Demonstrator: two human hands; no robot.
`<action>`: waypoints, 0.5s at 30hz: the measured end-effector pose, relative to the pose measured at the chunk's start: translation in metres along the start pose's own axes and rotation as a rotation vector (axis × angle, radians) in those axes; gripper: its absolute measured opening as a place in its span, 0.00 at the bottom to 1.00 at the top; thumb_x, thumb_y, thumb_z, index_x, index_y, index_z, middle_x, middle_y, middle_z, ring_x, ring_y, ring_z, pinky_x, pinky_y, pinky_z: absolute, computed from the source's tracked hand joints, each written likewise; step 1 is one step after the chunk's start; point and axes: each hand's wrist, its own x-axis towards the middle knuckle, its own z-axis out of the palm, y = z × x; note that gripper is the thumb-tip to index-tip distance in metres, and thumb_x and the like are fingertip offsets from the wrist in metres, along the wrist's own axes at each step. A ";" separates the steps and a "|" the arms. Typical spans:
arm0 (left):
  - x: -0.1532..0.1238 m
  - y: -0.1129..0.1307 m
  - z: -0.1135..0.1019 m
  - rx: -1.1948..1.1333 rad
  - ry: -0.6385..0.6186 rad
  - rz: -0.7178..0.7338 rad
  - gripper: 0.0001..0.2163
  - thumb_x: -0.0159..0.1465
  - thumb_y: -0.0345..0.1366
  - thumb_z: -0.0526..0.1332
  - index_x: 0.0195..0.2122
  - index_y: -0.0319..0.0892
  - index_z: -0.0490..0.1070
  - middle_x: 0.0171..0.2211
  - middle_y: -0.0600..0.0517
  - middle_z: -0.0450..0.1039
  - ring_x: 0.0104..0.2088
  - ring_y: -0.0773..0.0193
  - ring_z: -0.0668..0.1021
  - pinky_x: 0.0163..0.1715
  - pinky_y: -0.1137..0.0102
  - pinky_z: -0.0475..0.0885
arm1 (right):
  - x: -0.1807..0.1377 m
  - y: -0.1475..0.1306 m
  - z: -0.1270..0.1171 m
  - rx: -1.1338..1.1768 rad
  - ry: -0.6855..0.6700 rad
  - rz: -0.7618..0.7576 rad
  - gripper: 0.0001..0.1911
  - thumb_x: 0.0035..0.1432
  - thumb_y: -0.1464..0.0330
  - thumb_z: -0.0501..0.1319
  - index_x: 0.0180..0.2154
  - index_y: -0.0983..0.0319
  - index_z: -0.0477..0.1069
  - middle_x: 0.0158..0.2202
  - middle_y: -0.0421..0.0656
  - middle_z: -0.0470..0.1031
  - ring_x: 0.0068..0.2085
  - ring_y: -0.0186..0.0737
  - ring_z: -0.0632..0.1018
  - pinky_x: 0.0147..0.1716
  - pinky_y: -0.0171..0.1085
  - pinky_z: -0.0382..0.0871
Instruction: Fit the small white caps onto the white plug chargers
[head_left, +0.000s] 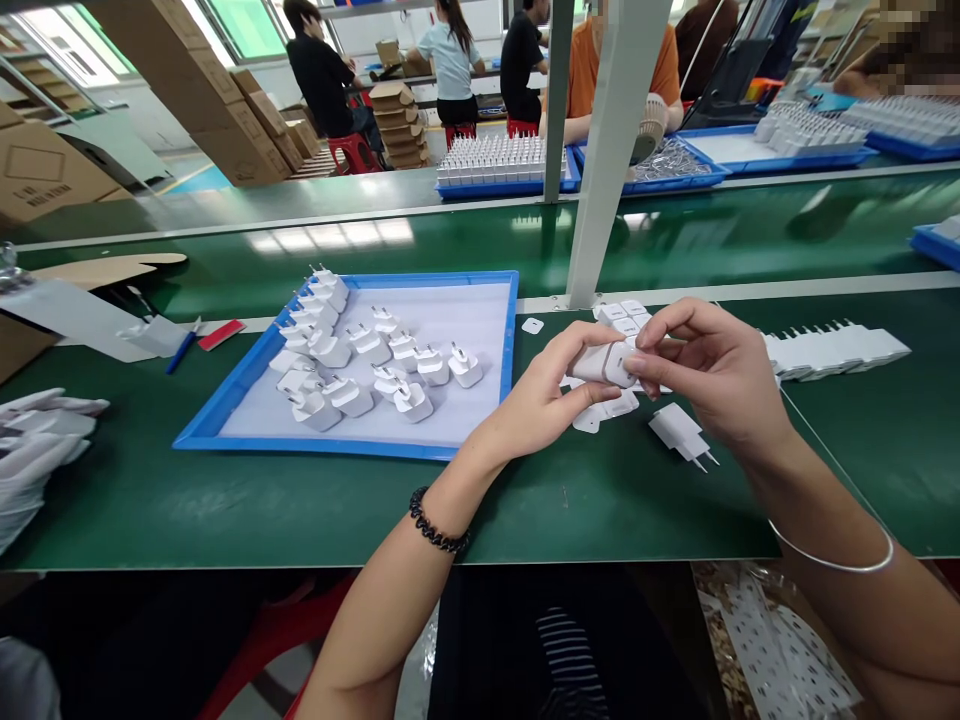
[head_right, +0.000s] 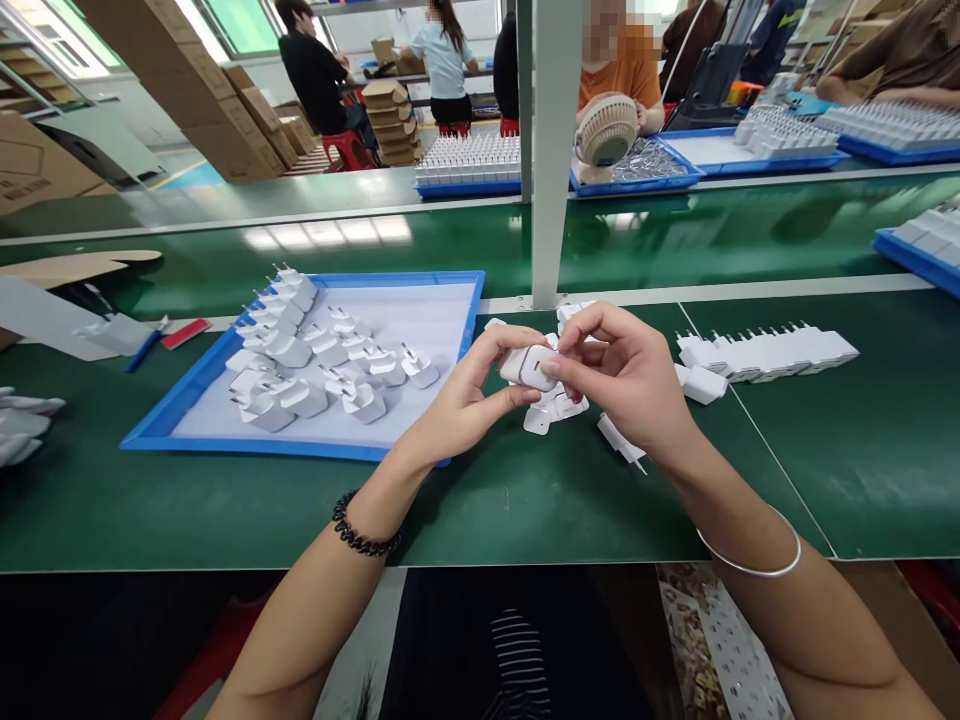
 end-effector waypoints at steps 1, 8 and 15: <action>0.000 0.000 0.000 0.006 0.000 0.006 0.14 0.64 0.36 0.64 0.50 0.45 0.67 0.50 0.48 0.70 0.51 0.57 0.73 0.52 0.64 0.69 | 0.000 0.000 0.000 0.006 -0.003 0.012 0.11 0.49 0.67 0.75 0.29 0.59 0.73 0.30 0.39 0.71 0.24 0.32 0.72 0.19 0.35 0.70; 0.001 -0.002 0.000 0.041 -0.020 0.045 0.13 0.65 0.35 0.63 0.51 0.46 0.67 0.50 0.48 0.70 0.52 0.57 0.73 0.53 0.64 0.69 | 0.002 0.000 -0.004 0.044 -0.043 0.083 0.13 0.48 0.67 0.75 0.28 0.60 0.72 0.28 0.37 0.69 0.22 0.29 0.71 0.20 0.33 0.68; 0.001 -0.001 -0.001 0.080 -0.023 0.043 0.13 0.65 0.35 0.62 0.50 0.46 0.67 0.50 0.48 0.70 0.51 0.57 0.73 0.52 0.64 0.69 | 0.003 -0.002 -0.006 0.065 -0.051 0.217 0.16 0.45 0.65 0.77 0.26 0.59 0.70 0.27 0.36 0.69 0.21 0.29 0.69 0.18 0.34 0.66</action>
